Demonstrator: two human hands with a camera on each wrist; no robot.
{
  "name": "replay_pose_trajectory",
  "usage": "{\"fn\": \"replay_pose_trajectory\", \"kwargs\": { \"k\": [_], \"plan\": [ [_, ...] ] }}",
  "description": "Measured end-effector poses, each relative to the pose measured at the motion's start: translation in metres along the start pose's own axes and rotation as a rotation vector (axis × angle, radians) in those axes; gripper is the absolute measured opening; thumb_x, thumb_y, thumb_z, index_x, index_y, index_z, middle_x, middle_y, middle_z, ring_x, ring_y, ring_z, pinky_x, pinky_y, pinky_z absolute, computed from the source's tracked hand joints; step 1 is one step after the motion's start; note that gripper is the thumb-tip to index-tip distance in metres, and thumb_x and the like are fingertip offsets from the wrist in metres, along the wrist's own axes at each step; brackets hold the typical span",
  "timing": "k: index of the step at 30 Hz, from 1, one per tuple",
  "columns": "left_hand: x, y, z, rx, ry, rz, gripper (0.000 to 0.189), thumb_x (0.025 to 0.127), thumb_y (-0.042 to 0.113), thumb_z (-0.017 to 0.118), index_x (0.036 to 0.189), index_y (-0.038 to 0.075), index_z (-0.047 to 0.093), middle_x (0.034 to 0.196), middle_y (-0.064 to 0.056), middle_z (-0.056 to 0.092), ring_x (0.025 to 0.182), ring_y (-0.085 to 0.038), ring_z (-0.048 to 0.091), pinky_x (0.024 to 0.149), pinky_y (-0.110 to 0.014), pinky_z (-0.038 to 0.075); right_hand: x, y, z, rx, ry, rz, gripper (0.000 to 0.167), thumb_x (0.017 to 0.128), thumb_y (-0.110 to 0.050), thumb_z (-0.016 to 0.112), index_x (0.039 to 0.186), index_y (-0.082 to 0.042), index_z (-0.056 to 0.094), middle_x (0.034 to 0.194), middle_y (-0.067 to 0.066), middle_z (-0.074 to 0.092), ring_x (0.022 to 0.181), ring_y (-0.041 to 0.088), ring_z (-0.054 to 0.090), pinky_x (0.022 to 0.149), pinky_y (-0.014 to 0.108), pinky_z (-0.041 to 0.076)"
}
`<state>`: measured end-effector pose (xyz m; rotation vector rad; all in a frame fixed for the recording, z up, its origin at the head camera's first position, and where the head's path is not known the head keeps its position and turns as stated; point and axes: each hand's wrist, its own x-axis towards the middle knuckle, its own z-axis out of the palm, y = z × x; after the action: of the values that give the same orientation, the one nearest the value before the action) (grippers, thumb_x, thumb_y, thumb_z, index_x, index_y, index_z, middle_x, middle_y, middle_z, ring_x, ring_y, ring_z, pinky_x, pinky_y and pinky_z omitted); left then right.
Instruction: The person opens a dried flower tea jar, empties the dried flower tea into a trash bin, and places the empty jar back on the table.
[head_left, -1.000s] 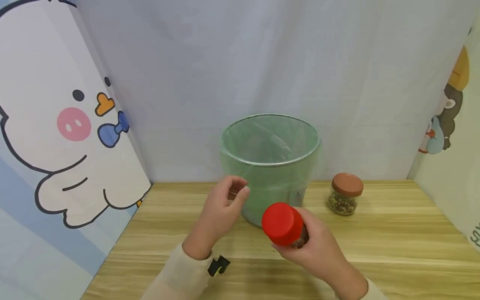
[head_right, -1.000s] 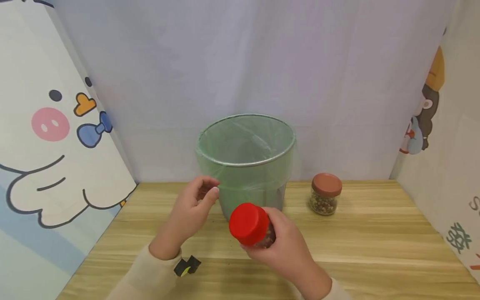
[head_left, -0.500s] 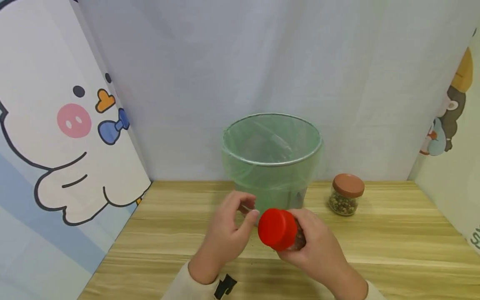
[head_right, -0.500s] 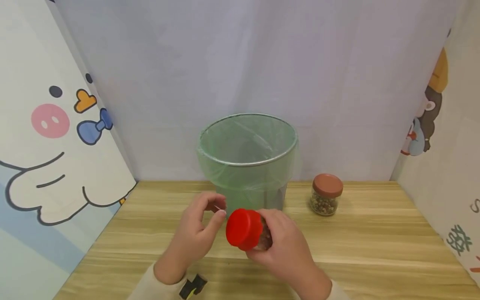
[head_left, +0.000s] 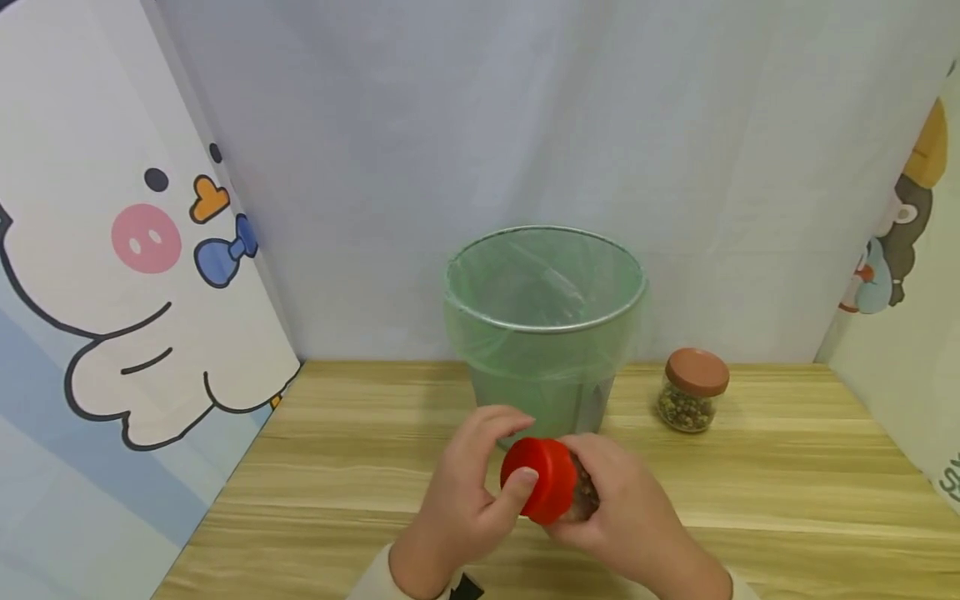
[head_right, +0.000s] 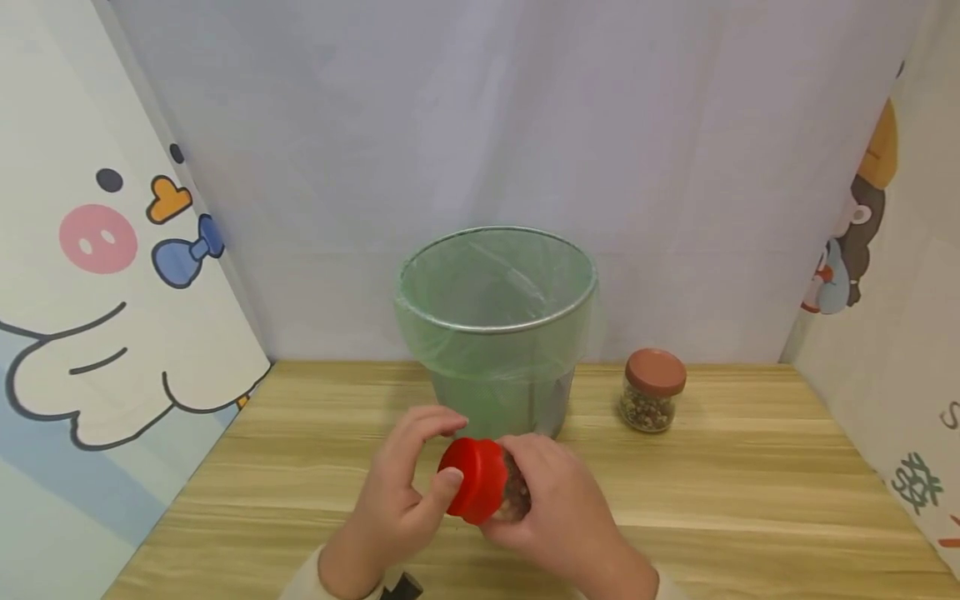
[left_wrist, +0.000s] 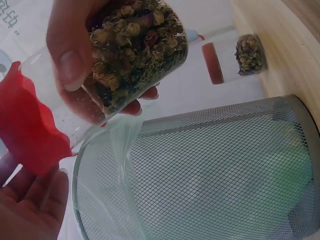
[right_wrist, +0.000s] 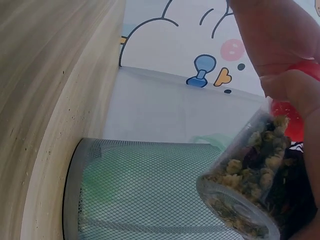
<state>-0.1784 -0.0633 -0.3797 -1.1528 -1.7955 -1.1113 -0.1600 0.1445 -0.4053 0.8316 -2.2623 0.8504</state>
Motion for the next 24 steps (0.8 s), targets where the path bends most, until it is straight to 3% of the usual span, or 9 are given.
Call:
{"fn": "replay_pose_trajectory", "kwargs": {
  "k": [4, 7, 14, 18, 24],
  "plan": [
    [-0.002, 0.003, 0.005, -0.03, -0.019, 0.032, 0.036, 0.107, 0.031, 0.053, 0.125, 0.0, 0.059, 0.118, -0.013, 0.062, 0.106, -0.026, 0.062, 0.087, -0.033, 0.056, -0.003, -0.003, 0.0, 0.042, -0.043, 0.038, 0.063, 0.064, -0.023, 0.096, 0.119, -0.019, 0.066, 0.109, -0.012, 0.066, 0.092, 0.008, 0.061, 0.077, 0.032, 0.057],
    [-0.002, 0.005, 0.008, -0.043, -0.04, 0.057, 0.035, 0.106, 0.03, 0.052, 0.123, 0.0, 0.059, 0.119, -0.013, 0.062, 0.106, -0.026, 0.061, 0.084, -0.029, 0.057, -0.004, -0.005, -0.002, 0.128, -0.112, 0.113, 0.063, 0.068, -0.024, 0.096, 0.123, -0.023, 0.065, 0.114, -0.015, 0.065, 0.096, 0.007, 0.062, 0.08, 0.032, 0.058],
    [0.003, 0.007, 0.013, -0.038, -0.035, 0.267, 0.038, 0.107, 0.031, 0.05, 0.112, -0.002, 0.066, 0.111, -0.014, 0.066, 0.101, -0.025, 0.063, 0.09, -0.033, 0.054, -0.003, -0.007, -0.01, 0.462, -0.346, 0.248, 0.058, 0.082, -0.023, 0.088, 0.132, -0.032, 0.061, 0.116, -0.011, 0.067, 0.093, 0.01, 0.066, 0.079, 0.032, 0.058],
    [0.003, 0.008, 0.016, -0.031, 0.0, 0.292, 0.031, 0.105, 0.026, 0.052, 0.107, 0.0, 0.068, 0.108, -0.013, 0.067, 0.099, -0.024, 0.064, 0.091, -0.033, 0.053, -0.002, -0.007, -0.012, 0.467, -0.374, 0.248, 0.06, 0.08, -0.023, 0.088, 0.132, -0.032, 0.06, 0.115, -0.011, 0.067, 0.092, 0.01, 0.067, 0.079, 0.032, 0.057],
    [0.001, 0.008, 0.02, -0.017, 0.051, 0.281, 0.021, 0.101, 0.018, 0.053, 0.1, 0.001, 0.067, 0.103, -0.012, 0.066, 0.095, -0.023, 0.063, 0.088, -0.031, 0.053, -0.003, -0.007, -0.007, 0.382, -0.35, 0.242, 0.061, 0.076, -0.024, 0.091, 0.128, -0.035, 0.06, 0.116, -0.015, 0.065, 0.094, 0.007, 0.065, 0.084, 0.032, 0.056]
  ]
}}
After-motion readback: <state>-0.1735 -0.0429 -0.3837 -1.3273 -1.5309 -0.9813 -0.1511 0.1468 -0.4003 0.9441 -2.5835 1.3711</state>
